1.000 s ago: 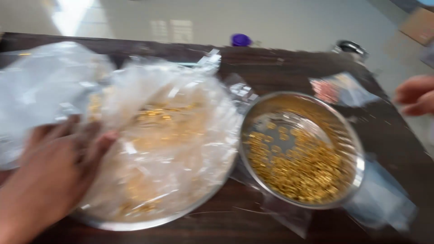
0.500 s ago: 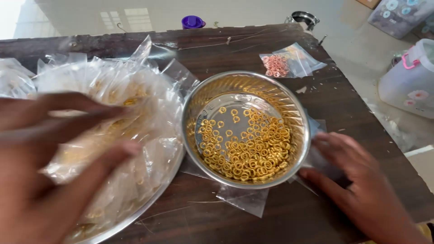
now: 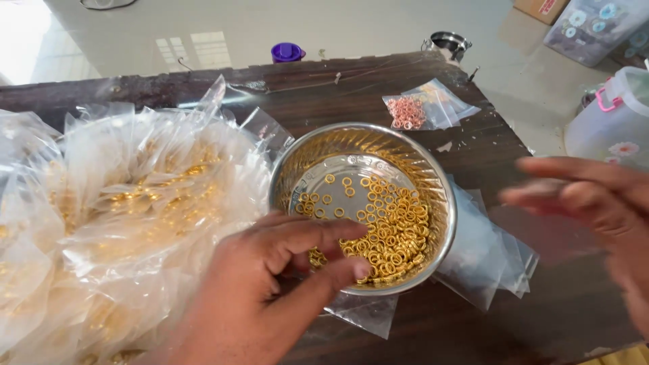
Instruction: Sorting small gold-colored rings into small plastic bags.
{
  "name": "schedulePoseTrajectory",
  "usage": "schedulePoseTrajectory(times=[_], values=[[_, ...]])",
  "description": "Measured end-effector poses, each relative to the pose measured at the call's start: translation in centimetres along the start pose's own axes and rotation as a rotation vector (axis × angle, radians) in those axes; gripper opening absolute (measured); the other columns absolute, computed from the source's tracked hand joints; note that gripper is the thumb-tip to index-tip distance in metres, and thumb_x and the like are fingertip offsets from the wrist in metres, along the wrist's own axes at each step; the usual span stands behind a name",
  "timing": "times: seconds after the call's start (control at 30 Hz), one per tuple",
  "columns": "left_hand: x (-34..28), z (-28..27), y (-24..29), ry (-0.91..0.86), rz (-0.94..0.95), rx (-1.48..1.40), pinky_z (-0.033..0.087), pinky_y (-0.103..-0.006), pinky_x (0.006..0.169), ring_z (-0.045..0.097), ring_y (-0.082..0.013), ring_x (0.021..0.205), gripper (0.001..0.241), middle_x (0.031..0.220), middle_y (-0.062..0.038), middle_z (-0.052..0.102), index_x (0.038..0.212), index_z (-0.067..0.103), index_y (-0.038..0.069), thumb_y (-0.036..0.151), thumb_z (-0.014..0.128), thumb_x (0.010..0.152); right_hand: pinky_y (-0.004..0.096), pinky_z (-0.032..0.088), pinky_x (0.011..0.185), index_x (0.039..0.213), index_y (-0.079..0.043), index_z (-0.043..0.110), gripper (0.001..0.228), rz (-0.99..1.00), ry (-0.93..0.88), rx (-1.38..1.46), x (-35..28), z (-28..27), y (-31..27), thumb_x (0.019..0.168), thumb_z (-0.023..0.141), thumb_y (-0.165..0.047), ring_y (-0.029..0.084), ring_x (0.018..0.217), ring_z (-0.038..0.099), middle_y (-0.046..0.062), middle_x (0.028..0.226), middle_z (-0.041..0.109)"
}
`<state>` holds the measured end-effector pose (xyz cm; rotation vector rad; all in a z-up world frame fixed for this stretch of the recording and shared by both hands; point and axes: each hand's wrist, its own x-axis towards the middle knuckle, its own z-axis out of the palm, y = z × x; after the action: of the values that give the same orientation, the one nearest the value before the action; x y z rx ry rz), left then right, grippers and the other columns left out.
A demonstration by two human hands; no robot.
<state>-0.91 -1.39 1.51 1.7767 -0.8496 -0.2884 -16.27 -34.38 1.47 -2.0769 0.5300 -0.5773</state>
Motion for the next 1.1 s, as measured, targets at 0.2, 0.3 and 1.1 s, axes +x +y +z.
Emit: schedulePoseTrajectory(times=[0.2, 0.3, 1.1], values=[[0.0, -0.1, 0.6, -0.23, -0.126, -0.639, 0.055, -0.0191, 0.076, 0.067, 0.0004, 0.087, 0.029, 0.095, 0.003, 0.078, 0.118, 0.075, 0.006, 0.017, 0.075, 0.091, 0.044, 0.039, 0.113, 0.143, -0.004, 0.063, 0.047, -0.264, -0.669, 0.209, 0.1, 7.8, -11.0, 0.11, 0.047, -0.034, 0.025, 0.144, 0.049, 0.01, 0.15, 0.057], [0.2, -0.7, -0.6, -0.001, -0.017, -0.381, 0.052, -0.0216, 0.065, 0.061, -0.0004, 0.075, 0.02, 0.081, 0.0, 0.077, 0.106, 0.083, 0.003, 0.014, 0.071, 0.095, 0.043, 0.036, 0.115, 0.149, -0.009, 0.058, 0.048, -0.304, -0.933, 0.16, 1.1, 10.8, -13.0, 0.111, 0.047, -0.035, 0.02, 0.153, 0.034, 0.003, 0.163, 0.046], [1.2, -2.5, -2.2, 0.351, 0.235, -0.031, 0.05, -0.0216, 0.063, 0.061, -0.0016, 0.068, 0.011, 0.075, 0.003, 0.073, 0.093, 0.082, 0.006, 0.012, 0.078, 0.086, 0.027, 0.059, 0.086, 0.114, -0.008, 0.075, 0.021, -0.764, -0.381, -0.177, 3.4, 13.1, -10.2, 0.095, 0.069, -0.013, 0.016, 0.101, 0.071, 0.005, 0.108, 0.078]])
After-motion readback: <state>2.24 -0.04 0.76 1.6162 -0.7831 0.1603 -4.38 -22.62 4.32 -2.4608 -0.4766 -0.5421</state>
